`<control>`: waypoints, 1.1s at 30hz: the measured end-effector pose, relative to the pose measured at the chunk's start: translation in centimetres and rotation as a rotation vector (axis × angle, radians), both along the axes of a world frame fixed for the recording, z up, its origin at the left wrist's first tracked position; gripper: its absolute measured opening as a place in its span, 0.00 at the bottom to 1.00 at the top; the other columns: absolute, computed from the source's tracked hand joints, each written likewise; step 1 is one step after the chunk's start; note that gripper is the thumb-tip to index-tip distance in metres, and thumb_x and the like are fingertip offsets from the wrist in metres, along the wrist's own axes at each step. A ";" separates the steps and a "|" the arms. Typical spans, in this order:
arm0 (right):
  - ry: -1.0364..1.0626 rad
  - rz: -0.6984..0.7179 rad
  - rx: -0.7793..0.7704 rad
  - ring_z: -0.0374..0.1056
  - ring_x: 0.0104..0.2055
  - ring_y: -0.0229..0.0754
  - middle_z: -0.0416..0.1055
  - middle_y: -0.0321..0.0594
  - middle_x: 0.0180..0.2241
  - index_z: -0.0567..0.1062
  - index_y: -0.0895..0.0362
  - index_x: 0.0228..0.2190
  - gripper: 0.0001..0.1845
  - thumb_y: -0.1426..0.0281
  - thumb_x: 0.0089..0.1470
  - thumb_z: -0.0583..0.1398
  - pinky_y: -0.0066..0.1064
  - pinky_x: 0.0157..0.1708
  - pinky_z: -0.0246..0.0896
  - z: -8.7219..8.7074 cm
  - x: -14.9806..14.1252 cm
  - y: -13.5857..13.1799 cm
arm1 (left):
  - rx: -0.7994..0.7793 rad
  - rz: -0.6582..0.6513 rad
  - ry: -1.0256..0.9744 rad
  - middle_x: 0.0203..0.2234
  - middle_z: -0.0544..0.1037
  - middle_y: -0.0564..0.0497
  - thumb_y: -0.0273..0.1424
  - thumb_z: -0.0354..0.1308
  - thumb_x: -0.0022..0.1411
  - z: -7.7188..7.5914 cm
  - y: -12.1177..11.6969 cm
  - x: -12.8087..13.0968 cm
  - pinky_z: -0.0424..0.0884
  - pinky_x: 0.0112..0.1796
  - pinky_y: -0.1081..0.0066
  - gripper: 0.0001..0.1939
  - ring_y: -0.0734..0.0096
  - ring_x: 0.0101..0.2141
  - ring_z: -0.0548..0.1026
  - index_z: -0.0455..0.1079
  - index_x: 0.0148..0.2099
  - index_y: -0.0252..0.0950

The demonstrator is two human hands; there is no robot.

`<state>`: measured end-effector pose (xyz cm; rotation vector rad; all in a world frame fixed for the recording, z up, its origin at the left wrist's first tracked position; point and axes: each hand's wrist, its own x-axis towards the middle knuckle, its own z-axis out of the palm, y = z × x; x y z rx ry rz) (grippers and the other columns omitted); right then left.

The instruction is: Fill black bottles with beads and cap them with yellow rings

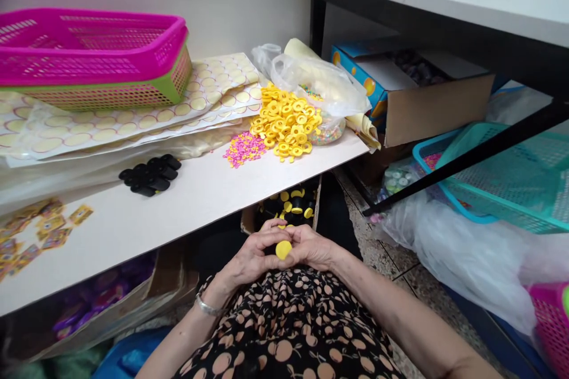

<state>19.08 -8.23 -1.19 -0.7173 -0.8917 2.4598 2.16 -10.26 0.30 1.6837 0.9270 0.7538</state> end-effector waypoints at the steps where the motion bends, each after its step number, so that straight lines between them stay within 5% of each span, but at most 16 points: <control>1: 0.012 0.013 -0.017 0.64 0.32 0.34 0.68 0.35 0.30 0.74 0.62 0.36 0.25 0.77 0.28 0.68 0.24 0.31 0.60 -0.1 0.0 0.1 | -0.020 0.051 -0.018 0.37 0.76 0.46 0.37 0.65 0.48 -0.2 -0.1 -0.2 0.54 0.55 0.56 0.18 0.58 0.52 0.61 0.74 0.42 0.37; 4: 0.008 0.022 -0.038 0.64 0.30 0.35 0.67 0.35 0.31 0.73 0.60 0.38 0.25 0.75 0.32 0.68 0.28 0.29 0.63 0.0 -0.4 0.3 | -0.022 0.134 -0.042 0.34 0.76 0.46 0.38 0.66 0.45 -0.6 -0.3 -0.5 0.55 0.54 0.56 0.18 0.58 0.52 0.61 0.75 0.40 0.37; 9: -0.056 -0.087 0.101 0.59 0.25 0.31 0.66 0.34 0.26 0.74 0.62 0.33 0.21 0.72 0.31 0.69 0.21 0.22 0.53 0.2 -2.1 0.5 | 0.131 0.206 -0.019 0.27 0.75 0.49 0.40 0.67 0.43 -0.8 -0.1 0.0 0.58 0.52 0.56 0.16 0.60 0.43 0.68 0.75 0.35 0.36; 14: -0.381 -0.082 0.388 0.61 0.26 0.36 0.68 0.36 0.27 0.72 0.59 0.38 0.19 0.65 0.42 0.63 0.27 0.25 0.56 -1.3 -3.7 2.4 | 0.312 0.336 0.096 0.41 0.73 0.45 0.41 0.67 0.43 -0.7 1.0 -2.6 0.62 0.50 0.55 0.26 0.60 0.44 0.69 0.72 0.46 0.39; 16: -0.635 -0.033 0.709 0.64 0.32 0.41 0.69 0.41 0.33 0.71 0.59 0.40 0.20 0.67 0.42 0.62 0.32 0.31 0.59 -2.2 -4.3 3.4 | 0.376 0.551 0.141 0.47 0.69 0.42 0.39 0.66 0.44 -0.2 1.5 -5.6 0.66 0.47 0.58 0.27 0.59 0.48 0.67 0.70 0.48 0.39; 19: -0.857 0.077 1.178 0.64 0.44 0.48 0.67 0.49 0.43 0.70 0.59 0.43 0.21 0.71 0.44 0.58 0.36 0.41 0.58 -3.4 -5.3 4.4 | 0.422 1.039 0.257 0.39 0.73 0.45 0.35 0.61 0.52 0.7 2.0 -11.5 0.69 0.39 0.65 0.12 0.65 0.41 0.70 0.71 0.40 0.37; 22: -0.954 0.198 1.351 0.66 0.41 0.48 0.69 0.49 0.41 0.68 0.59 0.45 0.20 0.73 0.48 0.54 0.36 0.39 0.59 -4.3 -6.5 5.2 | 0.342 1.561 0.391 0.34 0.72 0.49 0.36 0.59 0.51 1.2 2.6 -17.7 0.68 0.33 0.69 0.13 0.70 0.31 0.69 0.71 0.38 0.35; 24: -1.051 0.243 1.369 0.67 0.40 0.49 0.71 0.50 0.37 0.70 0.60 0.43 0.19 0.76 0.48 0.52 0.37 0.38 0.59 -5.1 -7.3 6.0 | 0.249 1.725 0.445 0.36 0.71 0.48 0.35 0.61 0.46 1.2 3.3 -21.0 0.67 0.34 0.69 0.19 0.69 0.33 0.69 0.70 0.41 0.33; 28: -1.069 0.263 1.383 0.65 0.45 0.51 0.71 0.50 0.41 0.73 0.57 0.39 0.22 0.82 0.42 0.52 0.39 0.45 0.56 -6.3 -8.0 7.7 | 0.119 1.656 0.323 0.34 0.72 0.50 0.34 0.63 0.37 0.2 4.9 -24.4 0.66 0.33 0.71 0.29 0.72 0.30 0.67 0.69 0.46 0.31; 33: -0.991 0.224 1.303 0.63 0.46 0.49 0.70 0.49 0.42 0.68 0.58 0.45 0.26 0.83 0.42 0.53 0.37 0.45 0.57 -5.1 -6.7 7.7 | 0.098 1.573 0.061 0.26 0.73 0.55 0.32 0.64 0.37 -0.9 5.9 -24.8 0.64 0.30 0.74 0.24 0.77 0.25 0.67 0.72 0.41 0.30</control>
